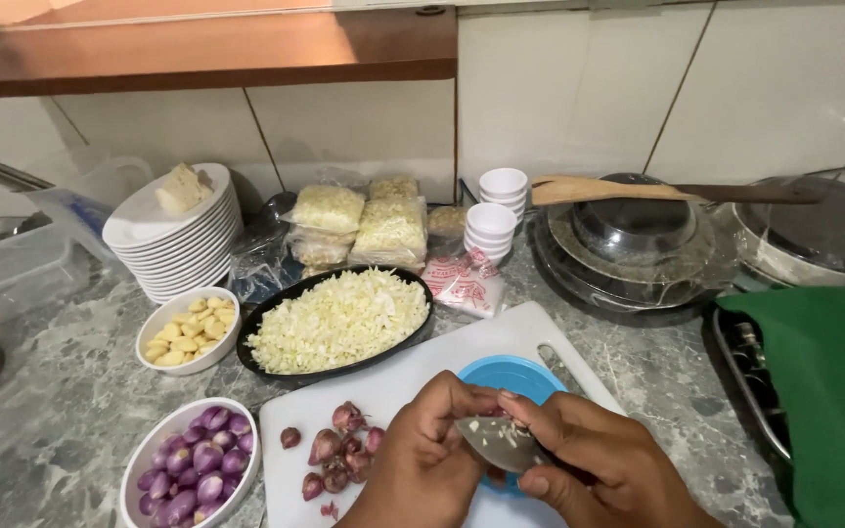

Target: Peeling shallots using a small knife on a cutting board in a kitchen setting.

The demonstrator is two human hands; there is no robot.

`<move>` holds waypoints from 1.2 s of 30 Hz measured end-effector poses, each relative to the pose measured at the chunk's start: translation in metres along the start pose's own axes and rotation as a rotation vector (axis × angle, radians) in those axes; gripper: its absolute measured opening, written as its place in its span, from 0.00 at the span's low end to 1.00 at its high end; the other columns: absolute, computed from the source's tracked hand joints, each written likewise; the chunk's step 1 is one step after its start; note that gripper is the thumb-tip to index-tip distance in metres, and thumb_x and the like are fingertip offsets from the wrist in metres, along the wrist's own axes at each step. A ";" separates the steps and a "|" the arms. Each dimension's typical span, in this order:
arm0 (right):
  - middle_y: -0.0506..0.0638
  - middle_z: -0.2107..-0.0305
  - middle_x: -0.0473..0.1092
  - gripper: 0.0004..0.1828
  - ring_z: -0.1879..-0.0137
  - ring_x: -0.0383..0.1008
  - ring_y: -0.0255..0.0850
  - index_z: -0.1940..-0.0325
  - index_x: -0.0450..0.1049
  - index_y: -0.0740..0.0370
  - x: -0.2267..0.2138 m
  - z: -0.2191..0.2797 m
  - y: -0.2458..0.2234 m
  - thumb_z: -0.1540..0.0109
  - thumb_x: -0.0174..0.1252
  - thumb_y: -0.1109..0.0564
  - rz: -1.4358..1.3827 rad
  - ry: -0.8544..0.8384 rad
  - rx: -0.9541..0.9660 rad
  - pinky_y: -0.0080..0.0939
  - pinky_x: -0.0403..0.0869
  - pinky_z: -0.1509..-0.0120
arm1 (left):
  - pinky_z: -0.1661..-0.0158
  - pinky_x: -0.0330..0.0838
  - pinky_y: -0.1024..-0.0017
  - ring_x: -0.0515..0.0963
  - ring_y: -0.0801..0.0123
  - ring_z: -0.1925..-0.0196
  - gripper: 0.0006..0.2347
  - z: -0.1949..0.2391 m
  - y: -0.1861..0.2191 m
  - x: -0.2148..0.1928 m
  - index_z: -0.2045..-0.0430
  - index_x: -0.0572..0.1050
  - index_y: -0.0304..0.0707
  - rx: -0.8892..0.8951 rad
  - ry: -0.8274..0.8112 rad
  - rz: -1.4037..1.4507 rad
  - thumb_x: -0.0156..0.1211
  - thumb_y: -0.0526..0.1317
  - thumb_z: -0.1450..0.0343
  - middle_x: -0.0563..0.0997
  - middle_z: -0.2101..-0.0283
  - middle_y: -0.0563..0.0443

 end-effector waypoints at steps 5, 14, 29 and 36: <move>0.46 0.72 0.71 0.30 0.66 0.74 0.36 0.30 0.71 0.51 -0.001 0.001 -0.003 0.37 0.62 0.49 -0.102 0.079 0.043 0.38 0.69 0.63 | 0.65 0.76 0.76 0.83 0.71 0.63 0.03 0.003 0.019 0.010 0.69 0.73 0.35 0.104 -0.069 0.052 0.61 0.28 0.29 0.85 0.58 0.42; 0.47 0.69 0.73 0.32 0.67 0.66 0.36 0.28 0.75 0.58 0.006 0.000 0.013 0.38 0.62 0.52 -0.494 -0.005 0.436 0.39 0.64 0.63 | 0.58 0.79 0.71 0.82 0.66 0.60 0.05 0.004 0.020 0.007 0.67 0.66 0.36 0.264 -0.236 -0.013 0.57 0.29 0.26 0.78 0.52 0.39; 0.50 0.88 0.56 0.30 0.82 0.54 0.40 0.32 0.76 0.74 0.018 0.002 0.032 0.38 0.61 0.57 -0.941 0.032 0.549 0.39 0.56 0.77 | 0.54 0.75 0.74 0.78 0.70 0.57 0.08 -0.009 0.003 -0.005 0.61 0.71 0.36 0.173 -0.197 0.055 0.64 0.31 0.29 0.80 0.58 0.45; 0.49 0.86 0.57 0.33 0.79 0.55 0.37 0.28 0.78 0.60 -0.015 -0.005 0.027 0.38 0.59 0.50 -0.551 0.027 0.710 0.38 0.57 0.75 | 0.51 0.80 0.75 0.85 0.72 0.53 0.12 -0.007 0.013 -0.017 0.53 0.77 0.37 0.105 -0.087 -0.199 0.65 0.34 0.30 0.86 0.54 0.49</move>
Point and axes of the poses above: each hand's wrist, its own z-axis away from the middle knuckle, its own x-axis out of the palm, y = z × x, the point moved 5 cm from there along -z, towards the middle knuckle
